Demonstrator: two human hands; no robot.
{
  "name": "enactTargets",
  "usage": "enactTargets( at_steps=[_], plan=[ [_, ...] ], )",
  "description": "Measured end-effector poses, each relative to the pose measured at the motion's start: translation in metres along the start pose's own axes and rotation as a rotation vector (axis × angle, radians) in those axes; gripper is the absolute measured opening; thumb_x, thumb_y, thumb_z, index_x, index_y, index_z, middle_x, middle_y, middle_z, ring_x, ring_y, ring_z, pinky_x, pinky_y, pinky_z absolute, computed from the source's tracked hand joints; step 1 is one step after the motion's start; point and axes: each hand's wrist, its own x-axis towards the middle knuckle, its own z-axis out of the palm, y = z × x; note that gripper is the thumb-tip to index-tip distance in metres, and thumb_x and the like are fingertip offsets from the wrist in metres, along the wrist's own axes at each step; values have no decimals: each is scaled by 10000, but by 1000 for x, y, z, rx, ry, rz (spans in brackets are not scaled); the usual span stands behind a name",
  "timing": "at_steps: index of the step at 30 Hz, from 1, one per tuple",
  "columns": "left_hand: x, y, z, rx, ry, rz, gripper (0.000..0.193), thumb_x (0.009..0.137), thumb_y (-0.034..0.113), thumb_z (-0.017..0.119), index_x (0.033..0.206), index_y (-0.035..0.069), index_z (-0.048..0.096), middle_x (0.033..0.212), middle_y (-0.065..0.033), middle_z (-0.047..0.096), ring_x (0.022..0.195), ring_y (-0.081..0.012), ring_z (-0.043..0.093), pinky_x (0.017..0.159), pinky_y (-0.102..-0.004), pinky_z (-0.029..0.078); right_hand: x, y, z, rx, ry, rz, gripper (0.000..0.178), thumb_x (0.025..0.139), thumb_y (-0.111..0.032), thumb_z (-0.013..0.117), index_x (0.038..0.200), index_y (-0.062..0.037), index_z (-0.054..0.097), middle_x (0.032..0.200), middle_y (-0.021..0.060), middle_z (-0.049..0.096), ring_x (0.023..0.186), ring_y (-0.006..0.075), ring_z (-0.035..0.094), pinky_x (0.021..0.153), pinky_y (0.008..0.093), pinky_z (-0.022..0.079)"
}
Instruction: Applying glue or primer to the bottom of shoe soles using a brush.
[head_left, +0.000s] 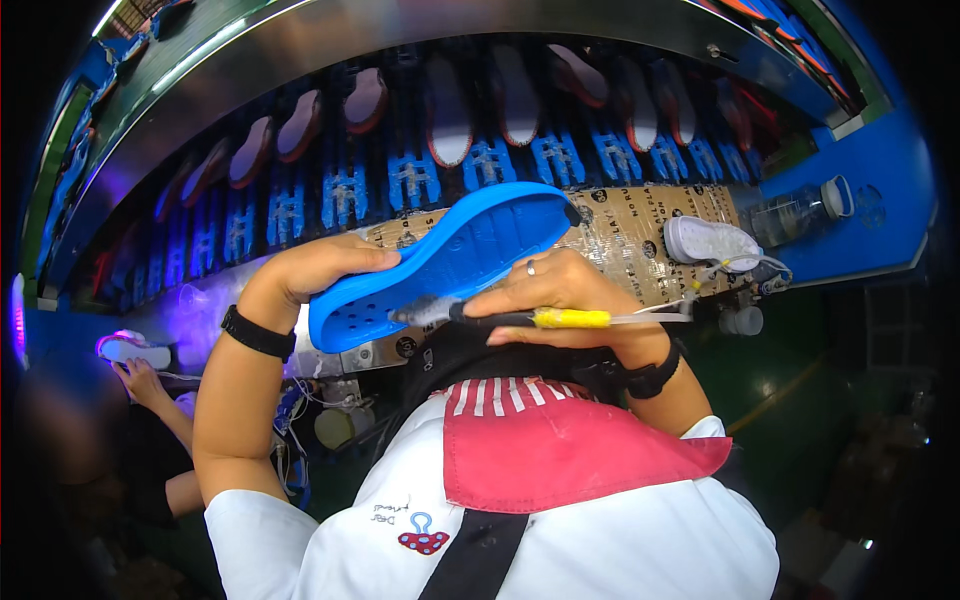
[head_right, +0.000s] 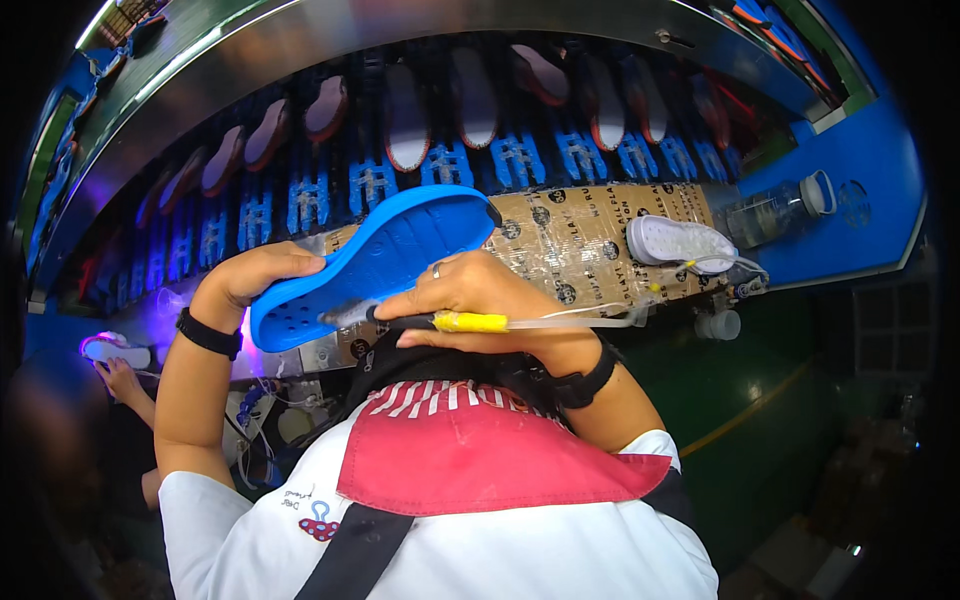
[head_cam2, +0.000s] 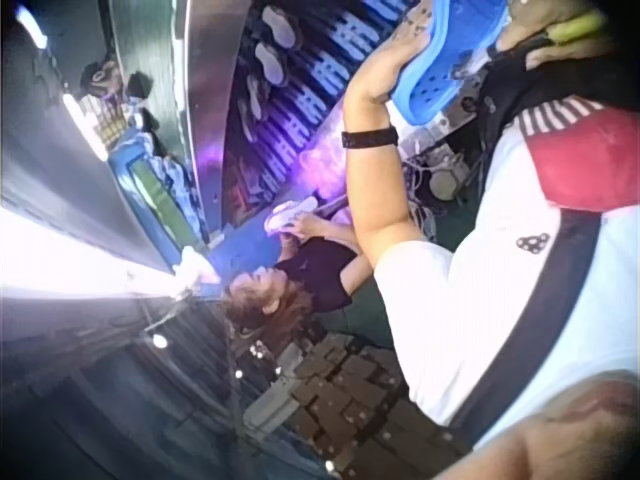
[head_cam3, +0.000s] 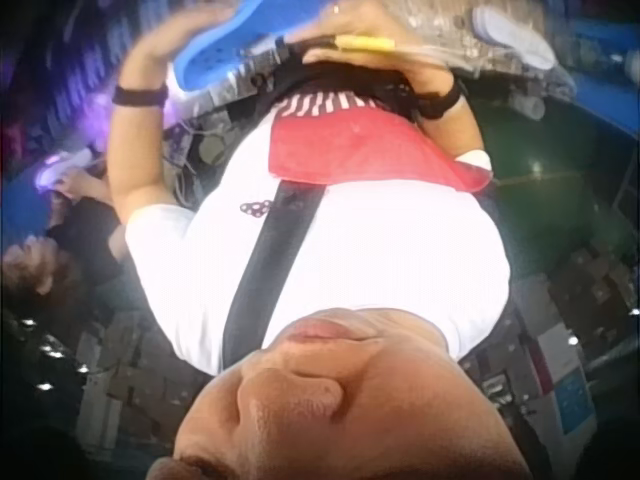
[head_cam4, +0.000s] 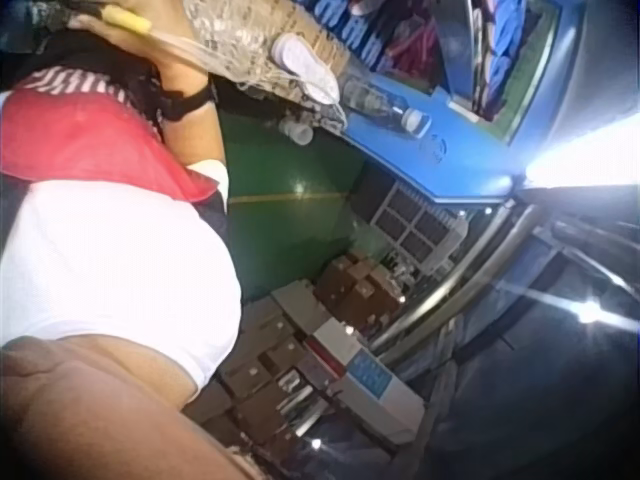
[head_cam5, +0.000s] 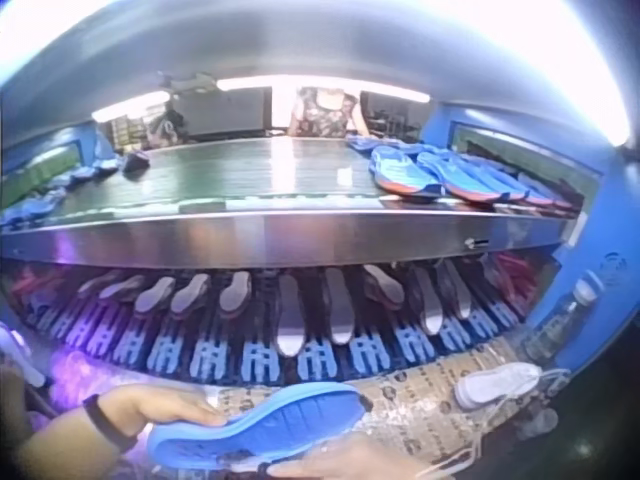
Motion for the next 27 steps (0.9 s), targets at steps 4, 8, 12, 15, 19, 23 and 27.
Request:
enactTargets(
  at_steps=[4, 8, 12, 15, 19, 23, 27],
  plan=[
    [3, -22, -12, -46, 26, -52, 488, 847, 364, 599, 1104, -51, 586, 983, -151, 648, 794, -172, 635, 740, -280, 507, -11, 5, -4, 20, -114, 50, 271, 698, -141, 754, 954, -79, 687, 759, 105, 660, 627, 216, 610, 567, 288, 463],
    [10, -50, -10, -286, -4, -16, 460, 875, 339, 562, 1118, -52, 573, 1014, -159, 640, 839, -192, 646, 770, -301, 518, -15, 7, -1, -45, 86, 83, 286, 701, -154, 752, 968, -76, 685, 764, 102, 661, 614, 229, 599, 573, 301, 462],
    [23, -80, 3, -557, 94, 19, 429, 907, 302, 512, 1162, -42, 538, 1046, -162, 629, 882, -220, 648, 812, -333, 520, -21, 25, 2, -36, -18, 132, 283, 736, -213, 724, 989, -94, 682, 853, 110, 675, 694, 249, 619, 645, 327, 478],
    [34, -98, 13, -688, 152, 92, 432, 921, 285, 489, 1221, -25, 487, 1106, -145, 607, 939, -222, 629, 844, -331, 504, -29, 23, 2, 79, 39, 203, 293, 728, -208, 730, 991, -87, 681, 841, 114, 673, 702, 251, 627, 652, 317, 482],
    [48, -122, 29, -476, 428, 646, 531, 932, 384, 415, 1305, 7, 383, 1328, -153, 433, 1209, -271, 440, 928, -436, 439, -33, 17, -4, 95, 166, 255, 287, 718, -140, 734, 990, -69, 679, 839, 129, 671, 713, 230, 640, 656, 294, 483],
    [38, -131, 45, -1140, 103, 716, 772, 861, 648, 274, 1354, 58, 340, 1353, -201, 387, 1200, -363, 432, 890, -566, 424, -37, 14, -2, 58, 240, 217, 301, 673, -62, 745, 965, -36, 674, 795, 116, 662, 681, 186, 623, 630, 260, 469],
    [56, -180, 60, -1273, 71, 442, 841, 833, 690, 253, 1374, 47, 296, 1332, -257, 383, 1127, -422, 483, 822, -583, 461, -37, 12, 4, 18, 302, 215, 282, 690, -59, 735, 962, -27, 669, 795, 101, 662, 664, 150, 613, 613, 240, 464]
  ],
)
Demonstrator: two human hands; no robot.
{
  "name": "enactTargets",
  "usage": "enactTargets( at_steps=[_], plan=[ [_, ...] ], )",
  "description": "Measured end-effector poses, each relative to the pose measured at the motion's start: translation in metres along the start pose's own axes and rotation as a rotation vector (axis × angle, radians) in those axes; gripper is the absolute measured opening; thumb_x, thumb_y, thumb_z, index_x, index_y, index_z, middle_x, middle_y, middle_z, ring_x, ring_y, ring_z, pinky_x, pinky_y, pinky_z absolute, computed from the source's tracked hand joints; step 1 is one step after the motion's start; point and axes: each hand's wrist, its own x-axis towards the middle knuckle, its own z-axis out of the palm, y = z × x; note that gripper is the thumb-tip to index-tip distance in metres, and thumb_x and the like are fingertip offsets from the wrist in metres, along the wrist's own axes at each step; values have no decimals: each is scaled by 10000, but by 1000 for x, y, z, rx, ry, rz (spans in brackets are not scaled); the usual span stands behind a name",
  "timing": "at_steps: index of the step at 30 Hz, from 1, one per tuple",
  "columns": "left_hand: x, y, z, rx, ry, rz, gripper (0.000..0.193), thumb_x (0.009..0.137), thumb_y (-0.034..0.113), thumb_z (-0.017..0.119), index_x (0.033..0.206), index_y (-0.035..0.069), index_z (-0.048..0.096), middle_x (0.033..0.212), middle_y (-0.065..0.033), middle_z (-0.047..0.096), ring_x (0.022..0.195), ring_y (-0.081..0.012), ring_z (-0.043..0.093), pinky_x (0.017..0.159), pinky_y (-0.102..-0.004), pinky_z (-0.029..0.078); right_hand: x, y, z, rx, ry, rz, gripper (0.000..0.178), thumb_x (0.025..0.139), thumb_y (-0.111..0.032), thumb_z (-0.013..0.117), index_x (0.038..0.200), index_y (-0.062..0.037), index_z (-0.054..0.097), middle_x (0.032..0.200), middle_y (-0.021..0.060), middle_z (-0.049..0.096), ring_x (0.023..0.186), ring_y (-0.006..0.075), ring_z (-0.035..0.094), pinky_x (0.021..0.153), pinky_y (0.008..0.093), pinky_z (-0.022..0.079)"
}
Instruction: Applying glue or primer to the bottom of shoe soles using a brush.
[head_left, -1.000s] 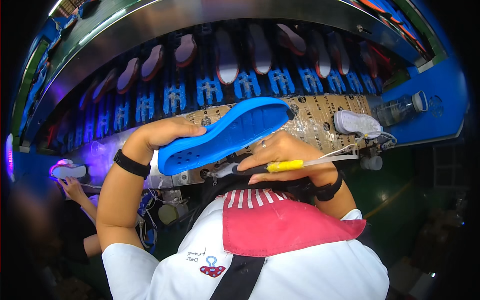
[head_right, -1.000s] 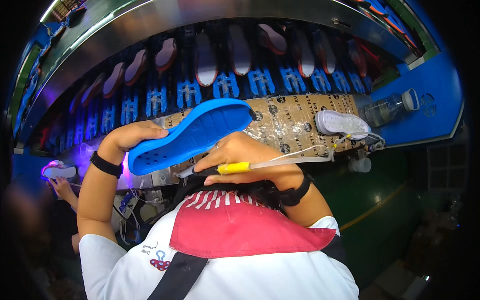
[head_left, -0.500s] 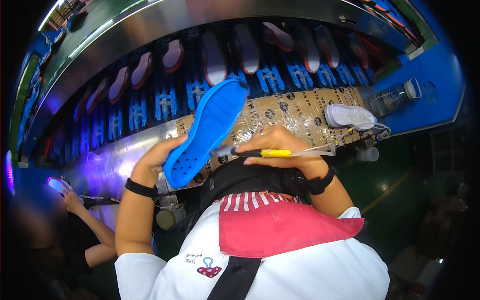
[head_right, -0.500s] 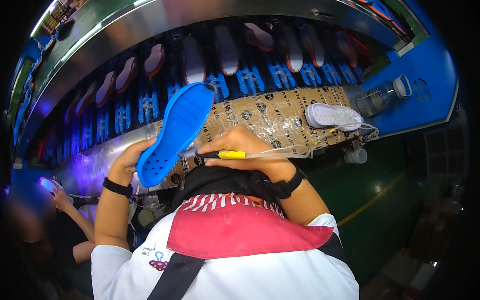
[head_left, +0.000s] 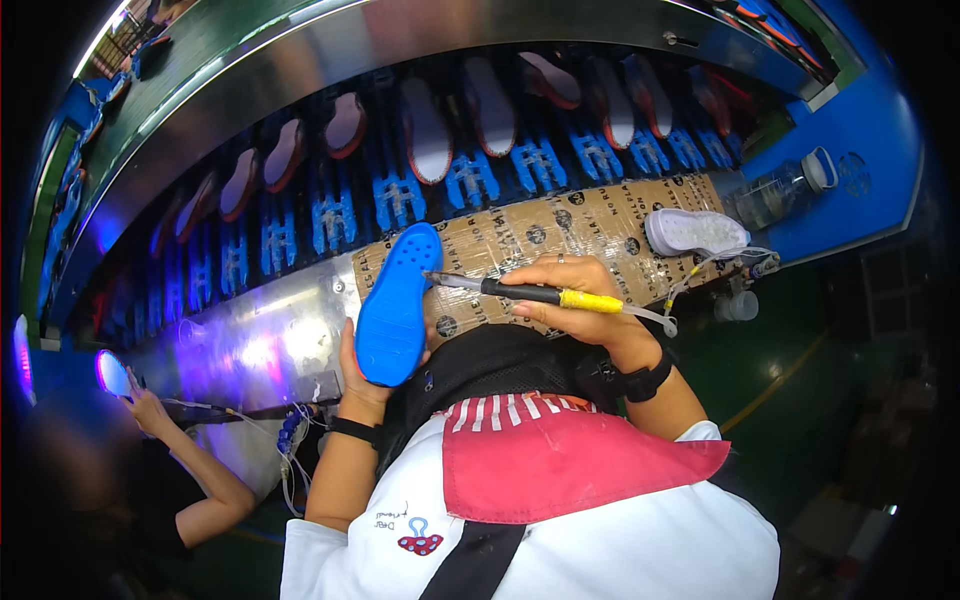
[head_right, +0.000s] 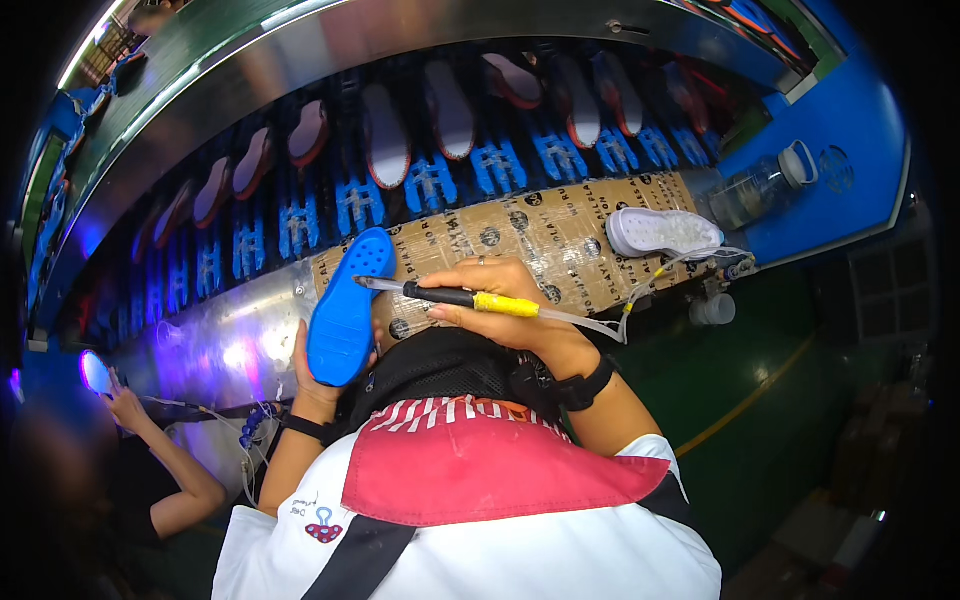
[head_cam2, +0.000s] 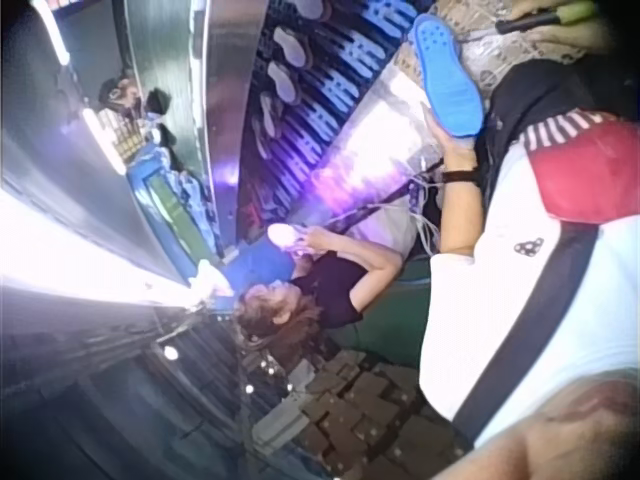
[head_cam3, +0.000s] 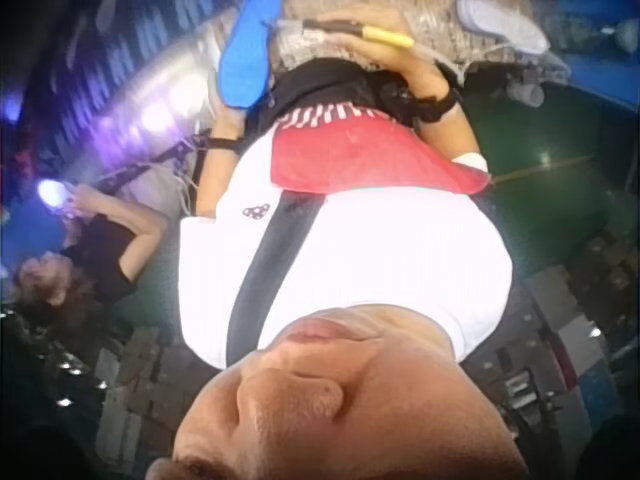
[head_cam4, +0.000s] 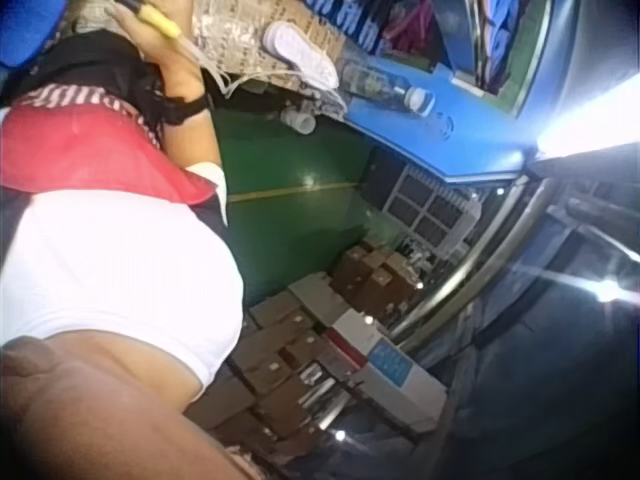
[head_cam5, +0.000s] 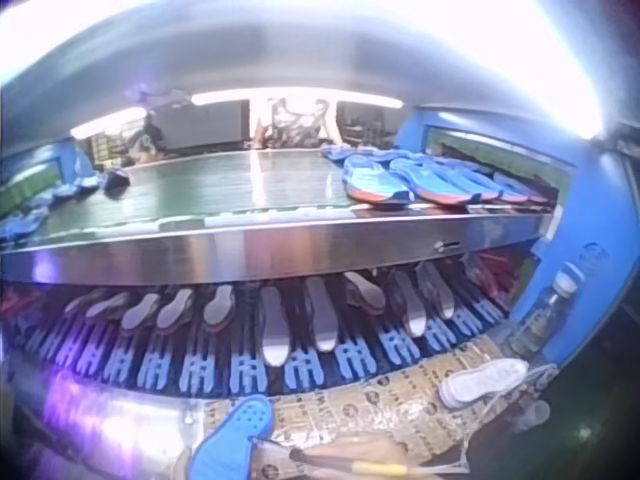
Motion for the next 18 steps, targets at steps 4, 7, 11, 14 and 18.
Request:
enactTargets(
  at_steps=[4, 7, 11, 14, 18],
  plan=[
    [1, -9, 2, -159, -82, -75, 829, 833, 667, 275, 1371, 36, 295, 1285, -299, 399, 1105, -455, 481, 800, -569, 482, 3, -14, 5, 123, 149, 135, 243, 731, -53, 702, 965, -6, 659, 792, 80, 660, 649, 90, 590, 576, 213, 451],
    [1, -1, 33, -165, -100, -32, 804, 833, 640, 302, 1365, 37, 303, 1256, -299, 420, 1087, -457, 490, 777, -560, 499, 11, -29, 8, 122, 213, 153, 218, 741, -80, 687, 940, 2, 655, 751, 67, 649, 633, 78, 582, 554, 215, 441],
    [3, 10, 81, -142, -213, 114, 786, 821, 635, 346, 1335, 40, 344, 1223, -250, 469, 1059, -436, 516, 737, -565, 516, 31, -62, 21, 153, 232, 63, 172, 721, -109, 685, 856, -9, 648, 677, 58, 634, 587, 102, 594, 526, 240, 444],
    [8, 9, 116, -155, -453, 187, 783, 810, 652, 380, 1321, 58, 371, 1227, -188, 493, 1074, -370, 526, 796, -527, 507, 49, -78, 31, 12, 397, -178, 151, 692, -69, 682, 817, -4, 627, 659, 97, 621, 565, 182, 609, 529, 276, 461],
    [18, -2, 127, -11, -126, 261, 723, 816, 635, 388, 1303, 101, 417, 1249, -115, 503, 1127, -269, 505, 969, -414, 402, 64, -81, 31, -261, 594, -321, 192, 663, -36, 700, 830, 16, 622, 648, 106, 610, 542, 212, 587, 521, 292, 452]
  ],
)
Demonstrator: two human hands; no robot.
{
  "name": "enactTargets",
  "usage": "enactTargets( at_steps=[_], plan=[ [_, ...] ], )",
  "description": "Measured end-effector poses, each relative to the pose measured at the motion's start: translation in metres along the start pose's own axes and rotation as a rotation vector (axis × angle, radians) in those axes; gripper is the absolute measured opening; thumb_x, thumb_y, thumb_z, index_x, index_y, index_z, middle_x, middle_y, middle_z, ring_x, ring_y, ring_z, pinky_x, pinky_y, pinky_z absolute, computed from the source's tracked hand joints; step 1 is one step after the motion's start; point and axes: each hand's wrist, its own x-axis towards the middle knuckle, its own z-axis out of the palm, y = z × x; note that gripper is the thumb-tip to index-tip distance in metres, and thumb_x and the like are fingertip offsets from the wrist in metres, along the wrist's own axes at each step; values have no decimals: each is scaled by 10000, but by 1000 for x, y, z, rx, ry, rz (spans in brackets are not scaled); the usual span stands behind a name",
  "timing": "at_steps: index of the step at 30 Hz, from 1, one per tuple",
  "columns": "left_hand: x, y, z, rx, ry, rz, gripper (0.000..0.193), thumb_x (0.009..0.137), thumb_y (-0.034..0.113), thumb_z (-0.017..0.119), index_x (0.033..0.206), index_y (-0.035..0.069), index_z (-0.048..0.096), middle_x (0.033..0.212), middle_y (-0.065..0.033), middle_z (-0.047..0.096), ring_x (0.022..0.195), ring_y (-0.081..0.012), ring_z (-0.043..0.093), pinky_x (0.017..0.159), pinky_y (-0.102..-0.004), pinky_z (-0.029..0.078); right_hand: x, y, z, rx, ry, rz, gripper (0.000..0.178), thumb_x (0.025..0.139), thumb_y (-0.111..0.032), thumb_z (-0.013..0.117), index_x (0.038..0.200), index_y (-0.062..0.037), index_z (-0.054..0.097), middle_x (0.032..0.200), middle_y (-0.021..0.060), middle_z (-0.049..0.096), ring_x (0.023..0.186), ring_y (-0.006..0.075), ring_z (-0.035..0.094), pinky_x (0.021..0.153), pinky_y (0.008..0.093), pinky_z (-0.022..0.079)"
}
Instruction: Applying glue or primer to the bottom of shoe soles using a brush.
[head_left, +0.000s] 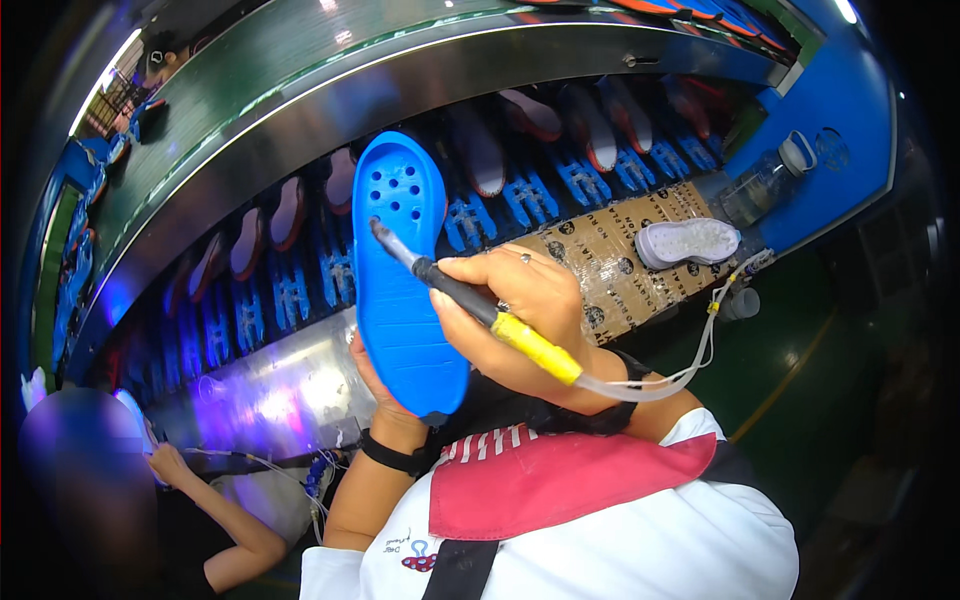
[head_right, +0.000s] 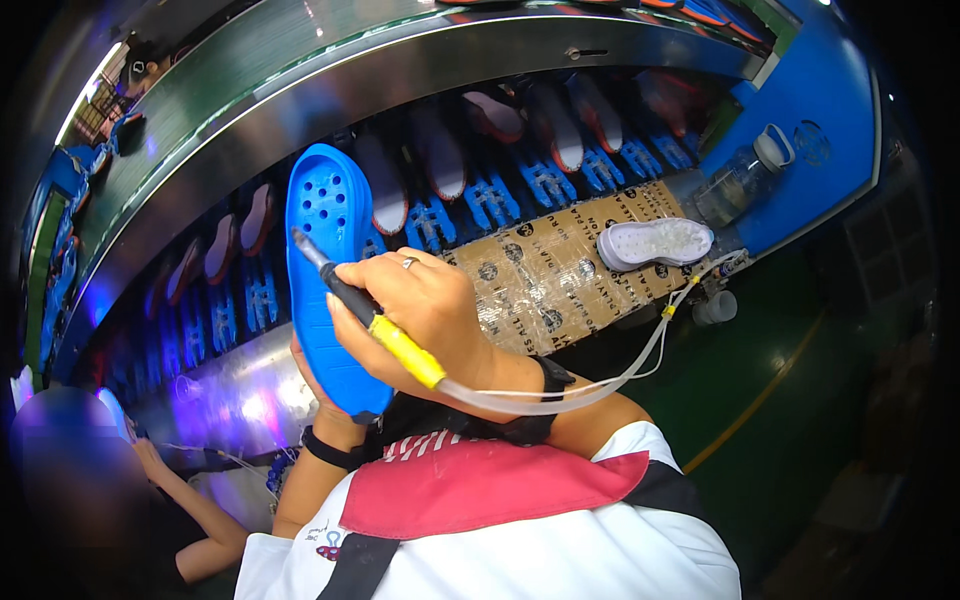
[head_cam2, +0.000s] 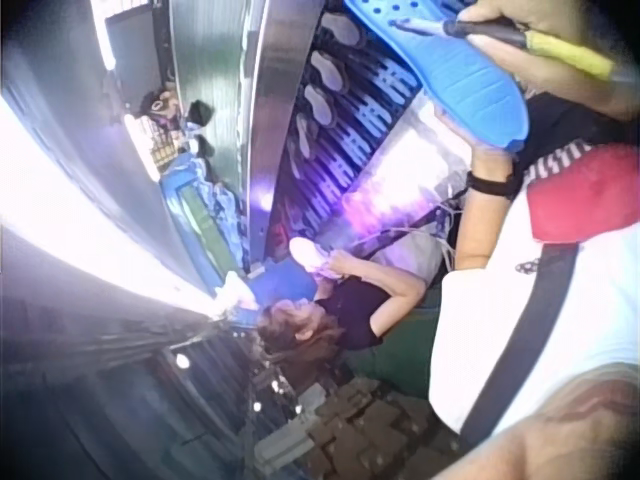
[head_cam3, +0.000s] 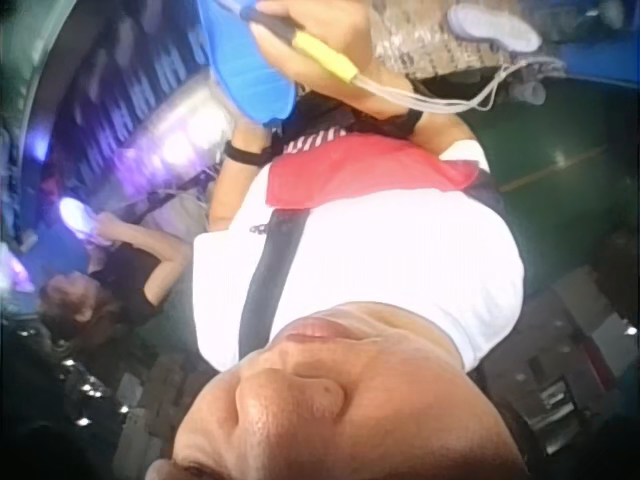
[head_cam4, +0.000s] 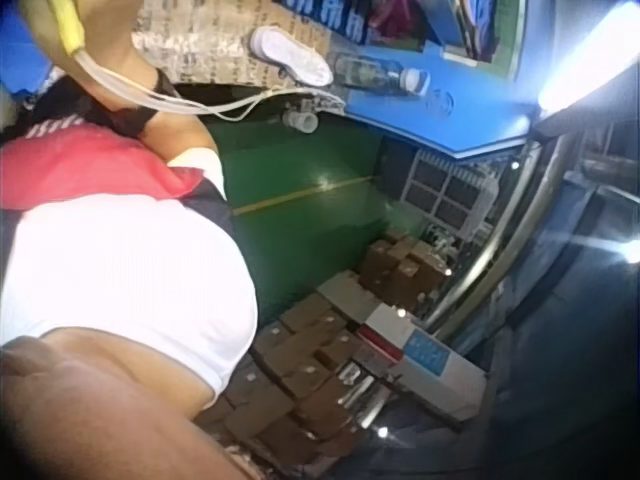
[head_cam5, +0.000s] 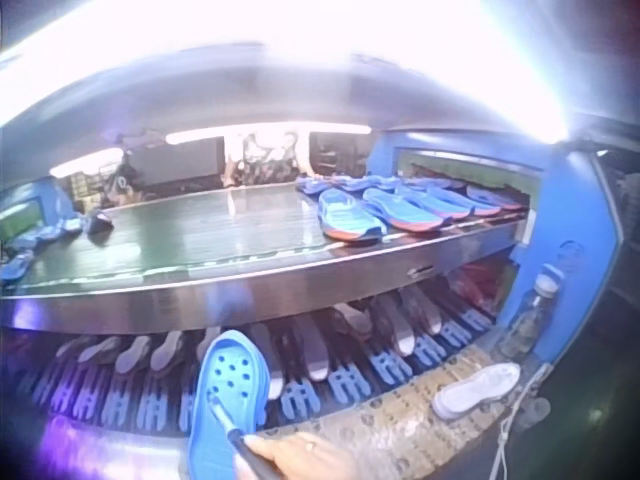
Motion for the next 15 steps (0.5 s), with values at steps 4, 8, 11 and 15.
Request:
enactTargets(
  at_steps=[4, 8, 11, 15],
  plan=[
    [8, -6, 6, -181, -69, -54, 643, 816, 559, 386, 1253, 96, 478, 1233, -116, 521, 1118, -257, 512, 979, -408, 390, -7, 4, 13, -190, -44, -19, 204, 654, -40, 696, 828, 11, 604, 700, 117, 601, 592, 260, 581, 556, 320, 466],
    [12, -16, 31, -109, -277, -77, 830, 756, 646, 432, 1349, 75, 328, 1284, -204, 436, 1158, -326, 462, 1007, -431, 352, -16, 1, 18, -82, -339, -79, 227, 644, -61, 706, 839, -3, 604, 716, 112, 593, 608, 258, 576, 569, 330, 467],
    [22, -8, 32, -93, -235, -80, 894, 720, 659, 480, 1376, 86, 283, 1309, -228, 407, 1175, -360, 445, 1012, -453, 348, -15, 1, 15, 169, -203, -78, 241, 643, -61, 713, 855, -5, 614, 714, 109, 600, 605, 256, 582, 574, 321, 472],
    [23, -4, 30, -179, -159, -31, 874, 691, 596, 555, 1374, 110, 310, 1335, -249, 377, 1207, -389, 413, 1008, -484, 355, -7, 12, 9, -24, -77, -66, 260, 646, -44, 711, 885, -2, 619, 715, 107, 603, 609, 259, 584, 578, 333, 474]
  ],
)
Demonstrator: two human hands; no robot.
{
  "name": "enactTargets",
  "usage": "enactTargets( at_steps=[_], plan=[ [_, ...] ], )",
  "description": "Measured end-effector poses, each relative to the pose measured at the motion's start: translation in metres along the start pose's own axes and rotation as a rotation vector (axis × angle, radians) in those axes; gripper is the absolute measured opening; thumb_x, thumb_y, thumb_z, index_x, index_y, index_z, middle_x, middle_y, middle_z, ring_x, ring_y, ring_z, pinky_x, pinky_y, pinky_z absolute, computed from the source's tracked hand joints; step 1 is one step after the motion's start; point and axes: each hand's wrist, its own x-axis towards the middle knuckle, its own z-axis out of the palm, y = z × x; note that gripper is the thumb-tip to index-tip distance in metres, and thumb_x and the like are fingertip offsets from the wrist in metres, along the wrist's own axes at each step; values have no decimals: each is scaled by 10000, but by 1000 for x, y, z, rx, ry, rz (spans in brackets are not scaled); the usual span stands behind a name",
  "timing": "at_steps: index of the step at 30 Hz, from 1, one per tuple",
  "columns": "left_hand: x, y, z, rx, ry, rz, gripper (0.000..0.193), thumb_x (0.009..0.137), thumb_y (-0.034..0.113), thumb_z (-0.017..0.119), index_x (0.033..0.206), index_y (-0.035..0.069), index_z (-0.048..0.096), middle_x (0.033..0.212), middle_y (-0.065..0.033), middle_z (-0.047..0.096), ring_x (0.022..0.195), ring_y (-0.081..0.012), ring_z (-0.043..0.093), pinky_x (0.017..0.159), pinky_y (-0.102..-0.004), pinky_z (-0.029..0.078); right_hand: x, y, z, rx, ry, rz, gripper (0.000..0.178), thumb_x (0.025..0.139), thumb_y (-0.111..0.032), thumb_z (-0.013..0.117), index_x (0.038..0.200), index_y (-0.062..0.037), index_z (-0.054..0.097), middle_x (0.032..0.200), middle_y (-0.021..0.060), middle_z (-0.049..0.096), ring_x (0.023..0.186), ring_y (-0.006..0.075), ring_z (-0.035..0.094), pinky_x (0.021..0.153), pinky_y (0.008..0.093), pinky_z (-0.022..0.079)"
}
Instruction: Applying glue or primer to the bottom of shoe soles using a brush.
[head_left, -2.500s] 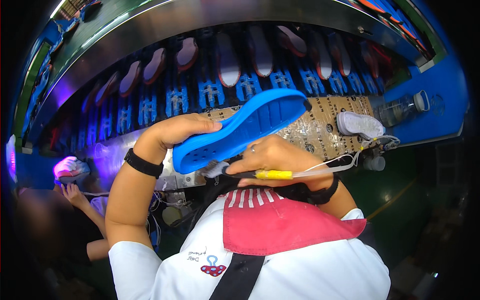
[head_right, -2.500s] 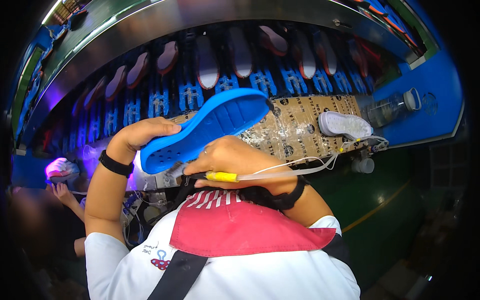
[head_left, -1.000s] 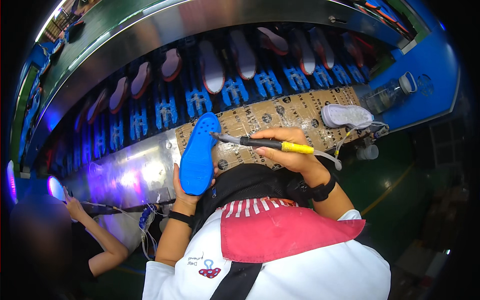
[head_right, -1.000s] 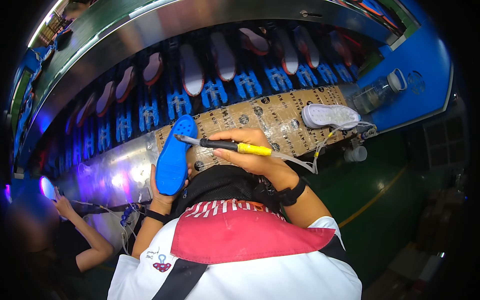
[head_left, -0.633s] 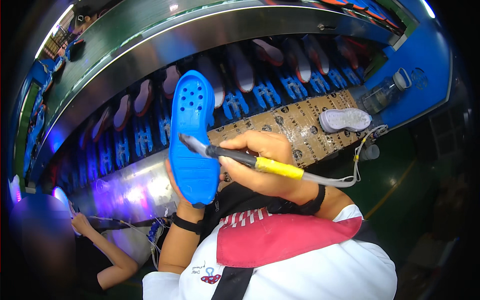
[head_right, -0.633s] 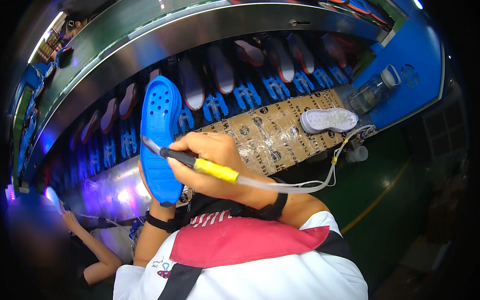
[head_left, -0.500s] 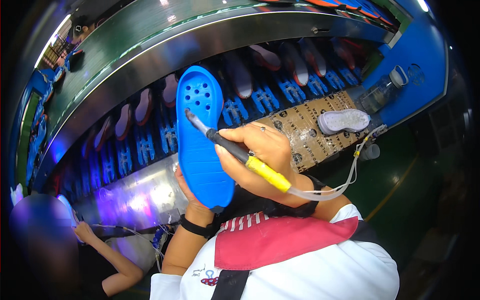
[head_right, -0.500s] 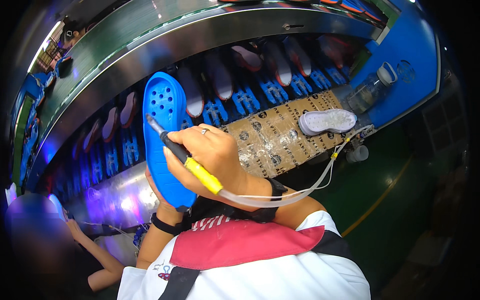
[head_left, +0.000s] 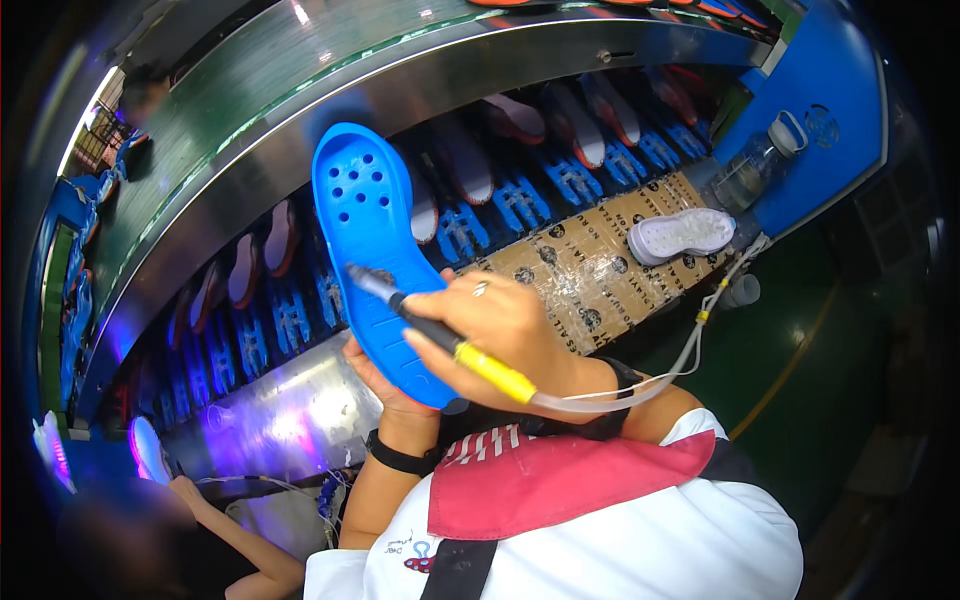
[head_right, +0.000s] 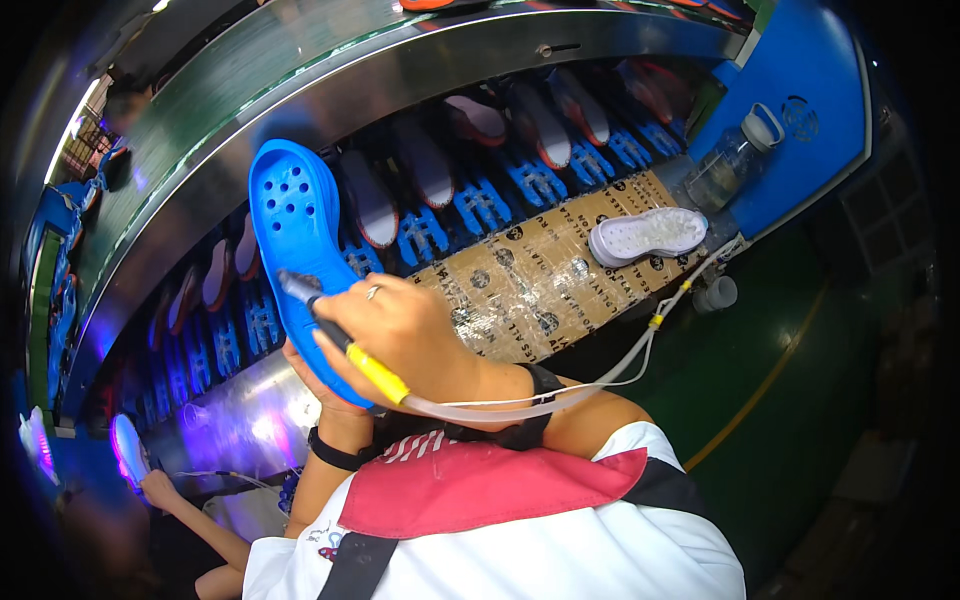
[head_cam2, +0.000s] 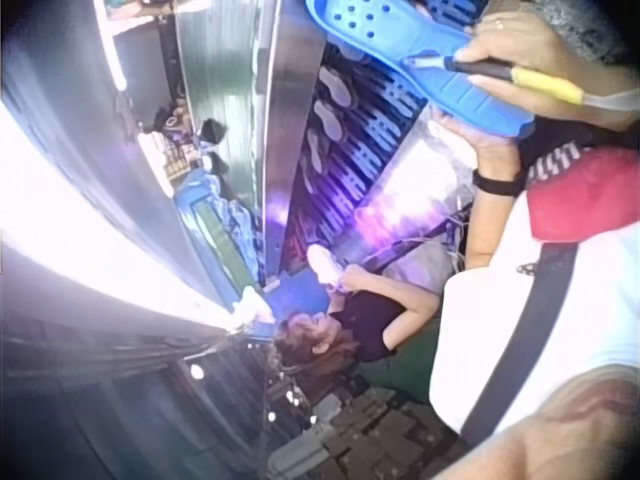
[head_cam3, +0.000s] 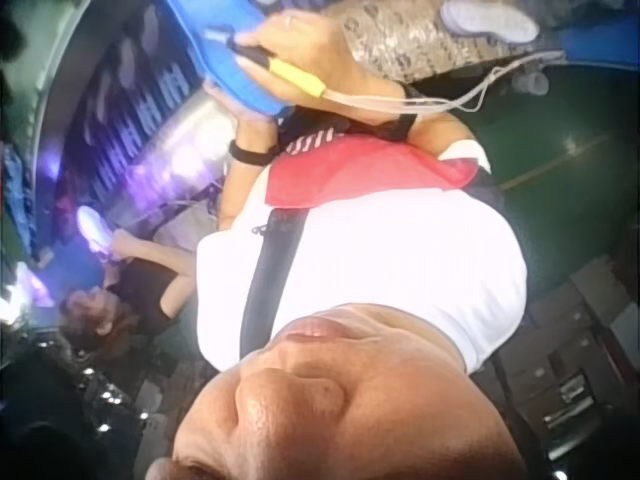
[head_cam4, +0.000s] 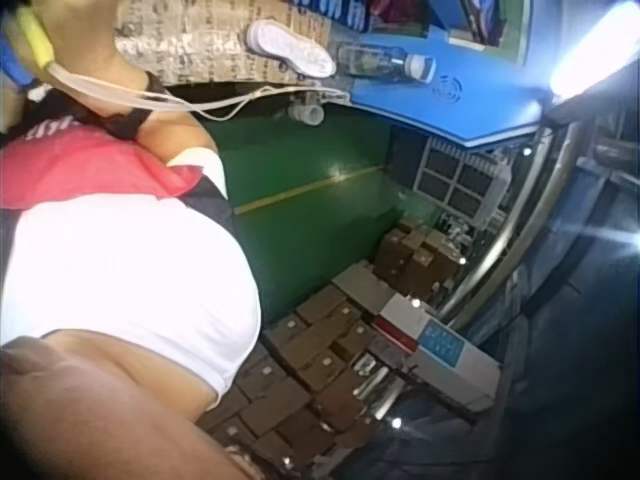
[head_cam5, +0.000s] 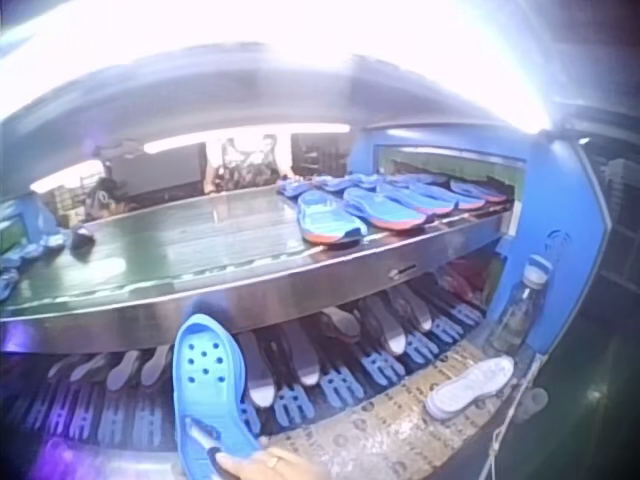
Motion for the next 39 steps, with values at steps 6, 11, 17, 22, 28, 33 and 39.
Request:
enactTargets(
  at_steps=[6, 11, 17, 22, 28, 33, 39],
  plan=[
    [7, 9, -4, -88, -212, -60, 897, 670, 557, 621, 1371, 91, 311, 1336, -238, 377, 1173, -415, 427, 973, -543, 370, -5, -10, -3, 298, -394, -65, 245, 700, -129, 714, 916, -47, 631, 694, 94, 590, 616, 259, 583, 591, 334, 471],
    [-3, 16, 9, 36, -102, 90, 931, 648, 541, 667, 1366, 71, 306, 1323, -241, 378, 1153, -415, 436, 901, -555, 429, -9, -9, -5, 322, -368, 120, 230, 714, -193, 693, 879, -46, 630, 727, 124, 612, 701, 292, 607, 652, 352, 476],
    [-6, 36, 15, 78, -179, 146, 922, 663, 549, 649, 1367, 69, 298, 1326, -202, 390, 1168, -388, 423, 884, -540, 442, -15, -11, -7, 556, -443, 19, 288, 701, -142, 746, 953, -50, 643, 702, 93, 606, 604, 248, 586, 546, 313, 468],
    [-8, 50, 21, 116, -263, 213, 938, 665, 533, 654, 1382, 67, 270, 1348, -214, 351, 1213, -398, 389, 934, -547, 409, -24, -11, -8, 528, -441, 158, 325, 706, -130, 754, 999, -34, 650, 689, 106, 613, 577, 214, 580, 524, 296, 440],
    [-12, 67, 21, 171, -272, 260, 963, 660, 519, 658, 1401, 70, 236, 1371, -222, 319, 1247, -407, 350, 974, -551, 374, -21, -15, -15, 679, -511, 196, 299, 719, -112, 745, 989, -20, 656, 710, 100, 630, 589, 200, 593, 523, 278, 443],
    [-15, 75, 25, 250, -259, 270, 995, 644, 528, 676, 1407, 75, 225, 1385, -221, 302, 1246, -402, 354, 991, -548, 358, -26, -13, -13, 530, -539, 310, 288, 742, -158, 719, 994, -33, 657, 809, 112, 657, 662, 237, 615, 609, 299, 477],
    [-18, 79, 27, 214, -296, 212, 1041, 627, 568, 696, 1407, 75, 215, 1378, -230, 306, 1229, -402, 367, 980, -553, 368, -24, -13, -11, 605, -434, 167, 330, 710, -128, 753, 1014, -40, 660, 685, 85, 615, 561, 187, 559, 524, 279, 435]
  ],
)
